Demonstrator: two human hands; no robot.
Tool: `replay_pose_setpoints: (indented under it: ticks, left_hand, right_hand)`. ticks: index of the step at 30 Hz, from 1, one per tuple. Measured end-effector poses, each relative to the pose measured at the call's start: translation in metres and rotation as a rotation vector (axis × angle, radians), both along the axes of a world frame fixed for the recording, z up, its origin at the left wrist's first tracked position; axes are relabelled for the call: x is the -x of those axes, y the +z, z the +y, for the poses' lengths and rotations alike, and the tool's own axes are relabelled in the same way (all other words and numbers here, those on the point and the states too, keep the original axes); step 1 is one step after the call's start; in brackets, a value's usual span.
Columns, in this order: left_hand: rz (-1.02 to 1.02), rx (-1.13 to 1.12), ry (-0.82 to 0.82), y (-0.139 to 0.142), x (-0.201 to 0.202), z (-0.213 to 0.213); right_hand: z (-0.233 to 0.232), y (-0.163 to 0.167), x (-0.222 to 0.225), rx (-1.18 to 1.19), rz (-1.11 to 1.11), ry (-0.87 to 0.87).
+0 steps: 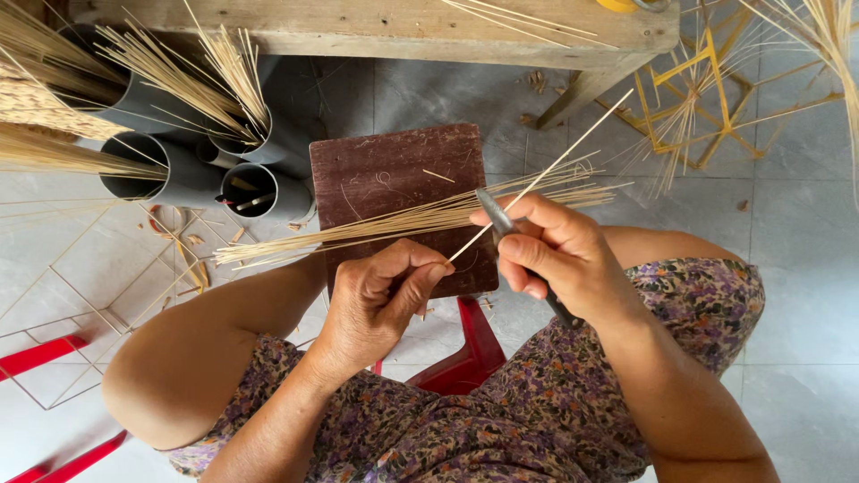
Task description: The person sits on a low stool and uses a small knife to shave and trim thin bamboo strips, drawing each strip across the blade to smooth and point the ends. They handle the strips one at a time, working over a bundle resting on their lap and a small board.
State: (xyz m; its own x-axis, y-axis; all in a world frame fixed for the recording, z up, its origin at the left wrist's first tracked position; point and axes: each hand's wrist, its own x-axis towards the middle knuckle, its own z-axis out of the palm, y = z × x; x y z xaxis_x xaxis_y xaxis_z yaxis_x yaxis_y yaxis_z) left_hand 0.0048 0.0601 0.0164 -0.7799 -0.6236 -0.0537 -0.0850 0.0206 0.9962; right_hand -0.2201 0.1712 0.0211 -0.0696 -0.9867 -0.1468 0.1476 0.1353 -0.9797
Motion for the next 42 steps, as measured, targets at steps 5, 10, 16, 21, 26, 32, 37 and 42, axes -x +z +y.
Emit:
replay_pose_setpoints:
  ticks: [5, 10, 16, 21, 26, 32, 37, 42]
  left_hand:
    - [0.028, -0.041, -0.012, -0.003, -0.006, -0.001]
    - [0.016, -0.025, -0.022, -0.009, -0.010, -0.004]
    - [-0.021, -0.180, 0.092, -0.014, -0.010, -0.011]
    - [0.326, -0.068, 0.246, -0.010, 0.007, -0.024]
    - [0.431, 0.071, 0.443, 0.013, 0.003, -0.040]
    - [0.622, 0.233, 0.678, 0.038, -0.016, -0.051]
    - [0.703, 0.085, 0.650, 0.026, -0.008, -0.030]
    - [0.553, -0.255, 0.528, 0.006, 0.014, -0.001]
  right_hand:
    - [0.000, 0.000, 0.014, 0.038, -0.014, -0.072]
    - [0.006, -0.004, 0.038, 0.085, -0.052, -0.199]
    - [0.013, 0.006, 0.078, 0.239, -0.213, -0.504]
    - [0.013, -0.008, 0.053, 0.165, -0.242, -0.392]
    - [0.007, -0.013, 0.022, 0.083, -0.213, -0.068]
    - [0.009, -0.002, -0.022, 0.041, -0.237, 0.359]
    - [-0.001, 0.011, -0.037, 0.104, -0.176, 0.237]
    - [-0.005, 0.016, -0.031, 0.131, -0.234, -0.081]
